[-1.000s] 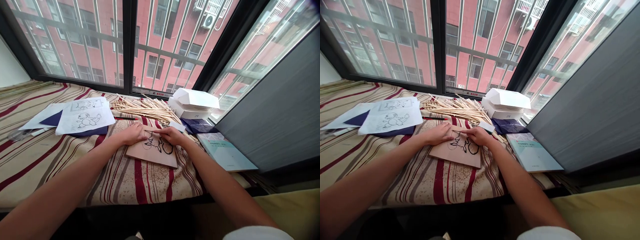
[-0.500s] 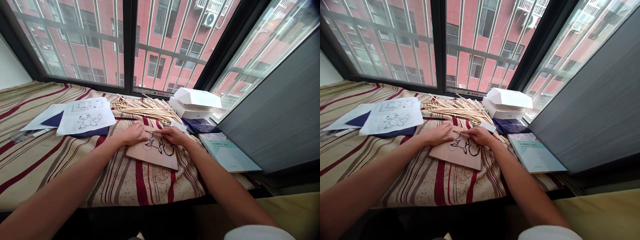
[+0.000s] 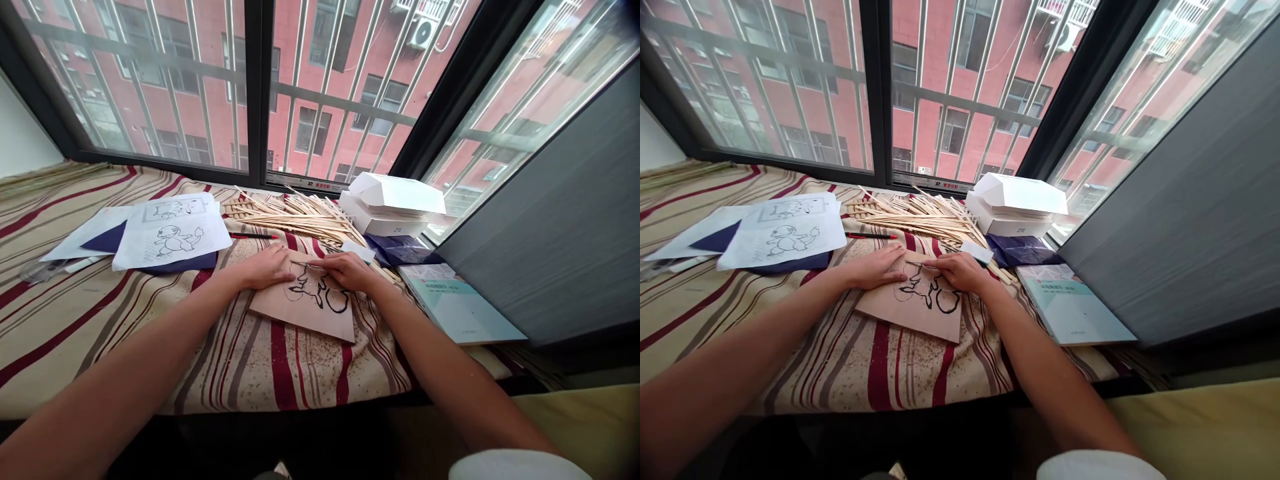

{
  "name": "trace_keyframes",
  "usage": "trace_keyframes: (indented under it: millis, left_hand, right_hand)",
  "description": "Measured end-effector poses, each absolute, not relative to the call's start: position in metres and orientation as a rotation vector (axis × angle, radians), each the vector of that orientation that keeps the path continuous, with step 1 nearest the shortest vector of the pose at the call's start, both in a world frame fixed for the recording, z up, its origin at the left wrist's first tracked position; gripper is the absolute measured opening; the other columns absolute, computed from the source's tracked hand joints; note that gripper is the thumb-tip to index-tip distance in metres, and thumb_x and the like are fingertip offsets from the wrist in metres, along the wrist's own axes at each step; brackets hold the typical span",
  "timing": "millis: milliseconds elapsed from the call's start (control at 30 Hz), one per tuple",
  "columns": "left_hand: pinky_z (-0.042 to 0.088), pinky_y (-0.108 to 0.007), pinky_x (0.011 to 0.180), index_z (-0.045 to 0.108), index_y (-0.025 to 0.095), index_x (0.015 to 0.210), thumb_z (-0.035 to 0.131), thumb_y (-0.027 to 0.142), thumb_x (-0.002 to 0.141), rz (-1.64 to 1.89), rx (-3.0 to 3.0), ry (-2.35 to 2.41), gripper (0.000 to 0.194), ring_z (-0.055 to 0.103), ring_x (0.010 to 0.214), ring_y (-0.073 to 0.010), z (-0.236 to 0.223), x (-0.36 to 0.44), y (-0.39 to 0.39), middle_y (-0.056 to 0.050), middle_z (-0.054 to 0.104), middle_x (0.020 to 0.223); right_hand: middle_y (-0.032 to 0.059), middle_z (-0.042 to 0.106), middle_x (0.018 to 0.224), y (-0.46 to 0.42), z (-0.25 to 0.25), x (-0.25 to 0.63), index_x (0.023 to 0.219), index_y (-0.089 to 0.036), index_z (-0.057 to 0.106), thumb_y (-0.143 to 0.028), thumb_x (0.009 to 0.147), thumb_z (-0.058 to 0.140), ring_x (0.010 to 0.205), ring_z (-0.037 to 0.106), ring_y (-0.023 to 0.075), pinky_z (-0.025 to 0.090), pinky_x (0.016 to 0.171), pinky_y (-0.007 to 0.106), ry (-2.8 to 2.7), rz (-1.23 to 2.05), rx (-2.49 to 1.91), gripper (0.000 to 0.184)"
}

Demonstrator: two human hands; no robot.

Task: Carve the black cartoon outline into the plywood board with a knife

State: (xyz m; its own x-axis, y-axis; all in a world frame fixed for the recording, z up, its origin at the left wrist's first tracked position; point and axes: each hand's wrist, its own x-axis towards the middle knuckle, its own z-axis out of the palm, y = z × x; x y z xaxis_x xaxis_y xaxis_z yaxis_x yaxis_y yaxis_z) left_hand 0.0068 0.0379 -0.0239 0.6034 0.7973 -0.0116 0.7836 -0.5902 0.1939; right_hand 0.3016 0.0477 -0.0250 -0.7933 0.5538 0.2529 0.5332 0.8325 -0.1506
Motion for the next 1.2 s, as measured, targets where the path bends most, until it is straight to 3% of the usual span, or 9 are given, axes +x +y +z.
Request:
trace_keyframes:
  millis: [267,567,767,1200]
  left_hand:
    - [0.030,-0.039,0.125,0.046,0.006,0.153,0.043,0.070,0.097,0.081,2.637,1.336,0.085,0.038,0.155,-0.0328,-0.021,0.009,0.036,-0.024,0.042,0.166]
    - [0.031,-0.042,0.125,0.044,0.007,0.156,0.039,0.074,0.096,0.041,2.643,1.414,0.090,0.039,0.154,-0.0346,-0.016,0.010,0.033,-0.023,0.044,0.165]
    - [0.030,-0.046,0.125,0.047,0.003,0.154,0.034,0.072,0.100,0.000,2.676,1.439,0.088,0.040,0.152,-0.0371,-0.014,0.014,0.027,-0.027,0.046,0.162]
    - [0.026,-0.049,0.127,0.043,0.003,0.158,0.028,0.065,0.104,-0.060,2.698,1.427,0.084,0.032,0.157,-0.0402,-0.017,0.019,0.022,-0.027,0.038,0.168]
  right_hand:
    - [0.0074,0.081,0.105,0.039,-0.019,0.297,0.146,-0.025,0.068,-0.010,0.096,0.049,0.090,0.070,0.0184,0.045,0.076,0.027,-2.760,0.105,-0.913,0.056]
    - [0.0128,0.079,0.127,-0.029,0.007,0.260,0.146,-0.023,0.069,-0.021,0.104,0.047,0.113,0.074,0.0292,0.053,0.096,0.037,-2.532,0.296,-1.554,0.048]
    - [0.0155,0.073,0.139,-0.066,0.006,0.243,0.150,-0.016,0.064,-0.016,0.104,0.041,0.127,0.070,0.0312,0.051,0.107,0.041,-2.436,0.343,-1.722,0.052]
    - [0.0152,0.077,0.130,-0.056,0.008,0.239,0.151,-0.020,0.064,-0.018,0.103,0.042,0.118,0.073,0.0334,0.053,0.096,0.042,-2.525,0.178,-1.761,0.053]
